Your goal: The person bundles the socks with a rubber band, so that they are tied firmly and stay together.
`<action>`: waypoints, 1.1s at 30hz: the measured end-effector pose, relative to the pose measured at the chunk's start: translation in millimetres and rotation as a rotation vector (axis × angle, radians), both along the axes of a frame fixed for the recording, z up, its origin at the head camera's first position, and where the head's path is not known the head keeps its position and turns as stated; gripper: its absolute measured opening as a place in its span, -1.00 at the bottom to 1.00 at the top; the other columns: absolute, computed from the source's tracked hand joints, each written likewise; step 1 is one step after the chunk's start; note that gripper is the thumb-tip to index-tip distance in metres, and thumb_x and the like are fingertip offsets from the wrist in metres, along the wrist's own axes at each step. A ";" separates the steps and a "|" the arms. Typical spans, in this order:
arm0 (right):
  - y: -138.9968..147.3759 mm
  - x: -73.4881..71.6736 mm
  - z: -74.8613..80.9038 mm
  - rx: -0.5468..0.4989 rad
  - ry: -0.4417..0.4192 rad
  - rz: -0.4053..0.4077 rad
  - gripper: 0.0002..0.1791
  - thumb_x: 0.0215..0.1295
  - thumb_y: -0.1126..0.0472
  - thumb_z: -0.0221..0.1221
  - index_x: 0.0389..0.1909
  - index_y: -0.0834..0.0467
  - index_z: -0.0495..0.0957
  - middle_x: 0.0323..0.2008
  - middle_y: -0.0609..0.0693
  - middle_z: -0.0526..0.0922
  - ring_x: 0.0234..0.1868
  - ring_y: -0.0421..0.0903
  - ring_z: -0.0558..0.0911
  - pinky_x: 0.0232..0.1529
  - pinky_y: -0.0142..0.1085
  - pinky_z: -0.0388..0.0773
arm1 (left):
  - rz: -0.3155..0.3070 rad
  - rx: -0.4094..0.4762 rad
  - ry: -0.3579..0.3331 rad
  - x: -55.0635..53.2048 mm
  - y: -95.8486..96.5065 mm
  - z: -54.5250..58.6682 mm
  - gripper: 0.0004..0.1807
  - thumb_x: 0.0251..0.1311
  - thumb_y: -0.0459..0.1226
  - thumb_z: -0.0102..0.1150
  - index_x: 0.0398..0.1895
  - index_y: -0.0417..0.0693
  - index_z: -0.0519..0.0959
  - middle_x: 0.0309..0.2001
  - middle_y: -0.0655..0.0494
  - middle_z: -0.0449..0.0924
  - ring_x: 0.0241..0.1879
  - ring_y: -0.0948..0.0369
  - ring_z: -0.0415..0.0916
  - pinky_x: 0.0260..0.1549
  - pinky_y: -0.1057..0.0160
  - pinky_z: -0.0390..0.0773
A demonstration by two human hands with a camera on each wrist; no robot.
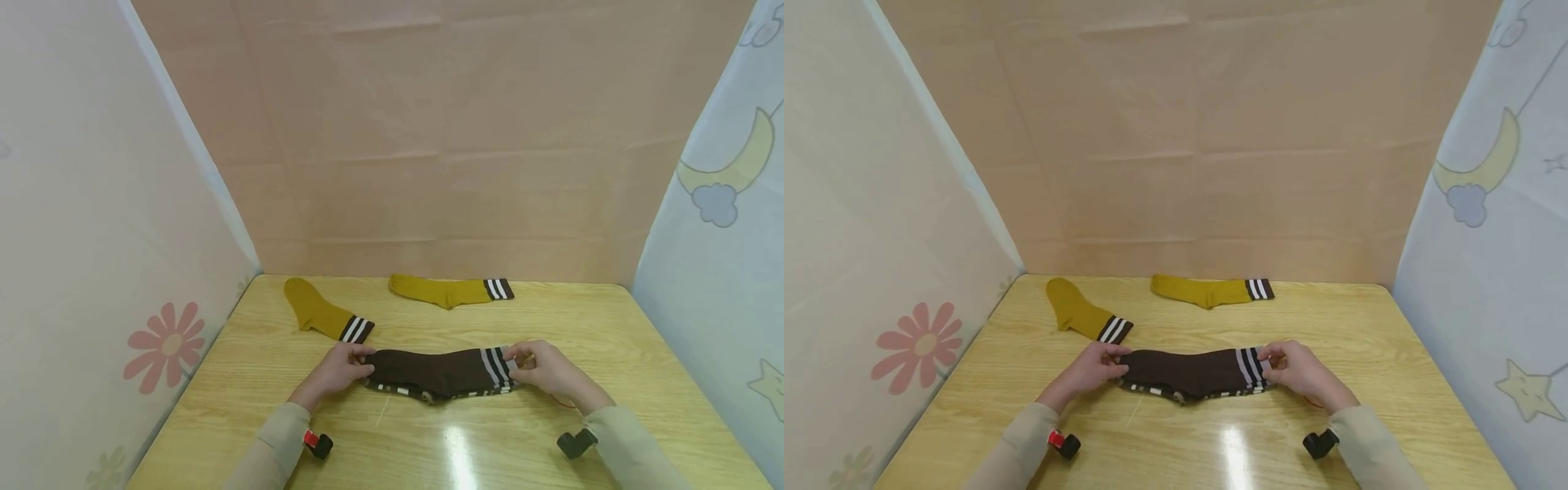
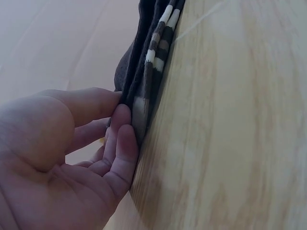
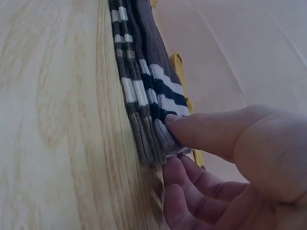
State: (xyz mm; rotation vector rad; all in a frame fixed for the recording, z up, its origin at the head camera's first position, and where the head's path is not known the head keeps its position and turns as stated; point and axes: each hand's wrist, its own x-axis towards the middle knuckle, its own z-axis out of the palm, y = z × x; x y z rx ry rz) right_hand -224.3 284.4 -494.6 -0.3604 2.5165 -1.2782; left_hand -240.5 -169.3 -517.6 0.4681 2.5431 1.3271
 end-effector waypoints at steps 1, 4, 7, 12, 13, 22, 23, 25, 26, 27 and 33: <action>-0.2 -0.1 0.2 0.010 0.004 0.003 -0.66 0.33 0.38 0.37 0.11 0.33 0.64 -0.11 0.16 0.57 -0.28 -0.03 0.60 -0.32 -0.29 0.66 | -0.002 -0.001 0.000 -0.5 -0.1 -0.5 -0.64 0.39 -0.30 0.35 0.21 -0.20 0.69 -0.24 0.07 0.52 -0.27 0.17 0.41 -0.42 0.33 0.44; -0.7 -0.7 1.8 0.037 0.018 0.010 -0.66 0.32 0.37 0.38 0.09 0.31 0.65 -0.14 0.14 0.57 -0.29 -0.04 0.60 -0.33 -0.30 0.63 | -0.007 0.007 -0.003 -1.5 -0.3 -0.8 -0.63 0.38 -0.30 0.35 0.21 -0.21 0.69 -0.24 0.07 0.51 -0.28 0.18 0.41 -0.41 0.32 0.44; -0.7 -1.6 4.2 0.064 0.045 0.023 -0.67 0.31 0.36 0.40 0.07 0.29 0.66 -0.16 0.12 0.59 -0.29 -0.04 0.59 -0.34 -0.31 0.60 | -0.010 0.013 -0.001 -2.2 0.3 -0.5 -0.63 0.38 -0.30 0.36 0.20 -0.23 0.69 -0.24 0.06 0.51 -0.27 0.17 0.41 -0.38 0.31 0.45; -1.4 -2.0 5.7 0.094 0.064 0.021 -0.68 0.30 0.34 0.41 0.06 0.25 0.67 -0.17 0.08 0.61 -0.29 -0.05 0.59 -0.35 -0.31 0.58 | -0.007 0.012 0.000 -1.9 1.5 0.8 -0.65 0.37 -0.31 0.36 0.18 -0.22 0.69 -0.24 0.06 0.50 -0.26 0.16 0.40 -0.38 0.31 0.43; -1.6 -1.9 5.7 0.098 0.068 0.022 -0.68 0.30 0.34 0.41 0.05 0.25 0.67 -0.16 0.08 0.61 -0.29 -0.06 0.59 -0.35 -0.31 0.58 | -0.006 0.013 0.000 -1.6 1.6 1.2 -0.65 0.37 -0.31 0.37 0.17 -0.23 0.69 -0.24 0.06 0.50 -0.27 0.16 0.40 -0.38 0.31 0.44; -3.0 -3.7 7.4 0.164 0.164 0.097 -0.70 0.28 0.32 0.42 0.02 0.21 0.67 -0.27 0.00 0.63 -0.49 -0.21 0.47 -0.46 -0.34 0.47 | 0.014 0.015 0.007 1.5 2.3 1.0 -0.69 0.37 -0.32 0.36 0.13 -0.20 0.68 -0.24 0.07 0.51 -0.31 0.21 0.43 -0.39 0.34 0.45; -3.1 -4.6 7.9 0.173 0.180 0.110 -0.70 0.28 0.32 0.42 0.02 0.21 0.68 -0.25 0.00 0.63 -0.50 -0.23 0.46 -0.44 -0.35 0.47 | 0.015 0.018 0.012 1.6 2.4 0.7 -0.69 0.37 -0.32 0.36 0.13 -0.21 0.68 -0.24 0.06 0.51 -0.32 0.20 0.44 -0.39 0.33 0.45; -3.7 -6.4 9.3 0.188 0.205 0.125 -0.71 0.29 0.31 0.42 0.02 0.20 0.68 -0.19 0.06 0.65 -0.49 -0.22 0.46 -0.41 -0.32 0.50 | 0.014 0.019 0.020 2.1 2.5 0.3 -0.69 0.37 -0.33 0.36 0.13 -0.21 0.67 -0.24 0.06 0.51 -0.32 0.20 0.44 -0.39 0.33 0.46; -3.9 -7.3 10.1 0.195 0.219 0.126 -0.71 0.29 0.30 0.42 0.02 0.19 0.69 -0.12 0.10 0.65 -0.43 -0.20 0.52 -0.35 -0.29 0.56 | 0.014 0.019 0.021 2.2 2.6 0.1 -0.69 0.37 -0.33 0.35 0.13 -0.21 0.67 -0.24 0.06 0.52 -0.32 0.19 0.45 -0.39 0.33 0.46; -4.4 -8.1 11.0 0.201 0.231 0.122 -0.72 0.29 0.29 0.42 0.01 0.18 0.70 -0.06 0.15 0.65 -0.36 -0.16 0.56 -0.29 -0.25 0.60 | 0.014 0.017 0.026 2.3 2.5 0.0 -0.69 0.37 -0.33 0.35 0.13 -0.20 0.67 -0.23 0.06 0.52 -0.33 0.19 0.45 -0.39 0.33 0.46; -7.2 -10.2 16.4 0.212 0.297 0.076 -0.74 0.34 0.24 0.40 0.02 0.15 0.69 0.12 0.28 0.59 0.03 0.22 0.65 -0.07 0.10 0.68 | 0.026 0.006 0.024 3.5 2.1 1.3 -0.69 0.39 -0.31 0.34 0.15 -0.17 0.66 -0.23 0.07 0.53 -0.31 0.20 0.46 -0.36 0.33 0.48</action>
